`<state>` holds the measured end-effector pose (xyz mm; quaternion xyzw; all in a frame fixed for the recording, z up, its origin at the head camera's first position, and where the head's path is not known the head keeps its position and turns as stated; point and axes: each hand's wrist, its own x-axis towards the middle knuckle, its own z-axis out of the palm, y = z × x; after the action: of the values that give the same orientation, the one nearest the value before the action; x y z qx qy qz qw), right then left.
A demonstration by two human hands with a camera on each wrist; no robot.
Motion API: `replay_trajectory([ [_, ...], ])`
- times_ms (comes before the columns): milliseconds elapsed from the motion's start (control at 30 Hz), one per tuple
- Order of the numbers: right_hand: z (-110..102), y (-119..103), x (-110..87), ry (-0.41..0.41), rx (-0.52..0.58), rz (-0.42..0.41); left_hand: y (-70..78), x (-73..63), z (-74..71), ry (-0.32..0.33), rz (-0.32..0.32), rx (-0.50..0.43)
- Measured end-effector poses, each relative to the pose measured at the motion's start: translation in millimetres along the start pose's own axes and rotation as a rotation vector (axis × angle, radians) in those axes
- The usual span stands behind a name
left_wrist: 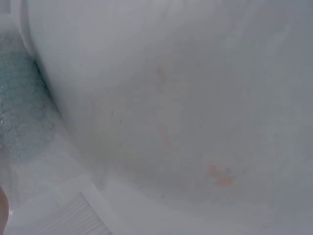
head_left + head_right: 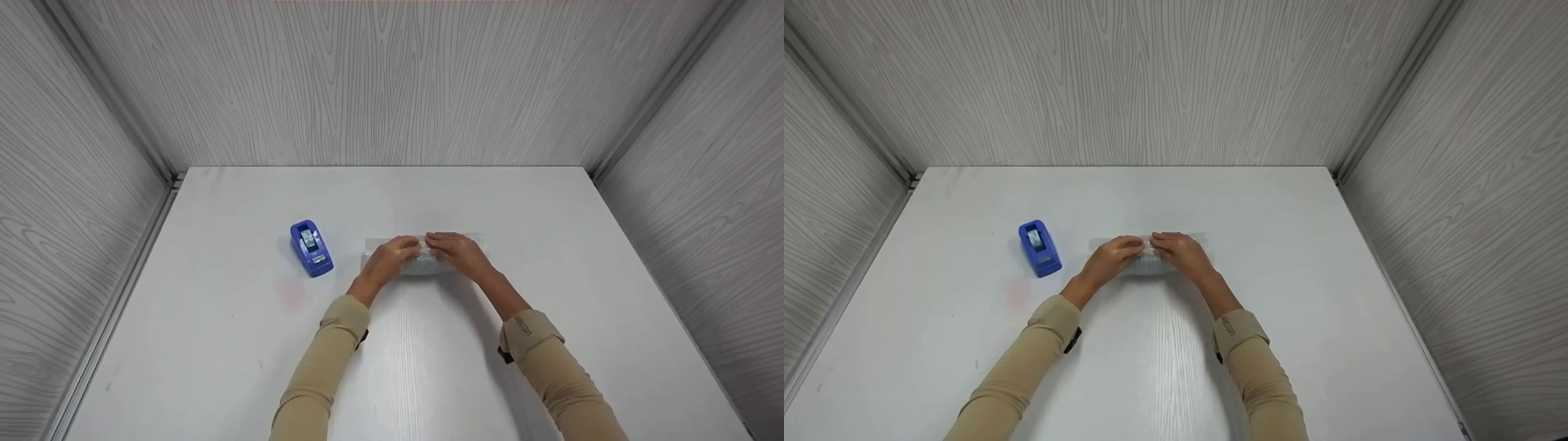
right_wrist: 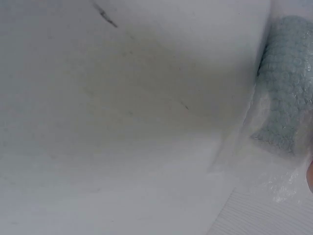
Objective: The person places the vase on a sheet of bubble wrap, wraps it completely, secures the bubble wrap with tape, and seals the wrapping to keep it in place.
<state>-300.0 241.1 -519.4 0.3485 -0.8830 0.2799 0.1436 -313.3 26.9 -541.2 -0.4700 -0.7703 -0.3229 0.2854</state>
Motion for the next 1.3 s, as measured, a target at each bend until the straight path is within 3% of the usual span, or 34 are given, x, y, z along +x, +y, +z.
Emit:
replay_trajectory([
  [200, -3, -1, 0.1, -0.034, 0.030, -0.011, 1.7, -0.6, -0.3, -0.036, 0.016, 0.078],
  [333, -4, -2, 3.2, -0.048, -0.013, -0.019, 2.1, -0.7, -3.0, -0.048, 0.005, 0.126],
  [433, -5, -3, 5.6, -0.063, -0.046, -0.020, 2.4, -0.6, -10.0, -0.056, -0.037, 0.144],
  [533, -6, -4, 6.7, -0.079, -0.058, -0.007, 2.1, 0.1, -21.8, -0.032, -0.126, 0.142],
  [600, -6, -4, 6.7, -0.087, -0.049, 0.005, 0.7, -0.1, -32.3, 0.030, -0.237, 0.115],
  [700, -6, -3, 5.8, -0.086, -0.033, 0.013, -3.4, -3.3, -50.2, 0.207, -0.482, 0.074],
  [833, -5, -2, 4.7, -0.064, -0.029, -0.005, -8.9, -16.7, -75.1, 0.511, -0.910, 0.006],
  [933, -4, -2, 4.3, -0.054, -0.035, -0.017, -10.5, -32.1, -90.5, 0.672, -1.223, -0.041],
  [1000, -4, -2, 4.0, -0.056, -0.050, -0.016, -10.6, -42.9, -96.5, 0.693, -1.387, -0.066],
  [1100, -5, -4, 2.5, -0.060, -0.036, 0.008, -10.5, -57.2, -97.5, 0.586, -1.534, -0.104],
  [1200, -6, -5, 1.5, -0.058, -0.005, 0.025, -10.8, -67.4, -92.3, 0.492, -1.569, -0.131],
  [1300, -5, -6, 2.0, -0.047, 0.011, 0.015, -10.8, -72.3, -86.2, 0.480, -1.549, -0.120],
])
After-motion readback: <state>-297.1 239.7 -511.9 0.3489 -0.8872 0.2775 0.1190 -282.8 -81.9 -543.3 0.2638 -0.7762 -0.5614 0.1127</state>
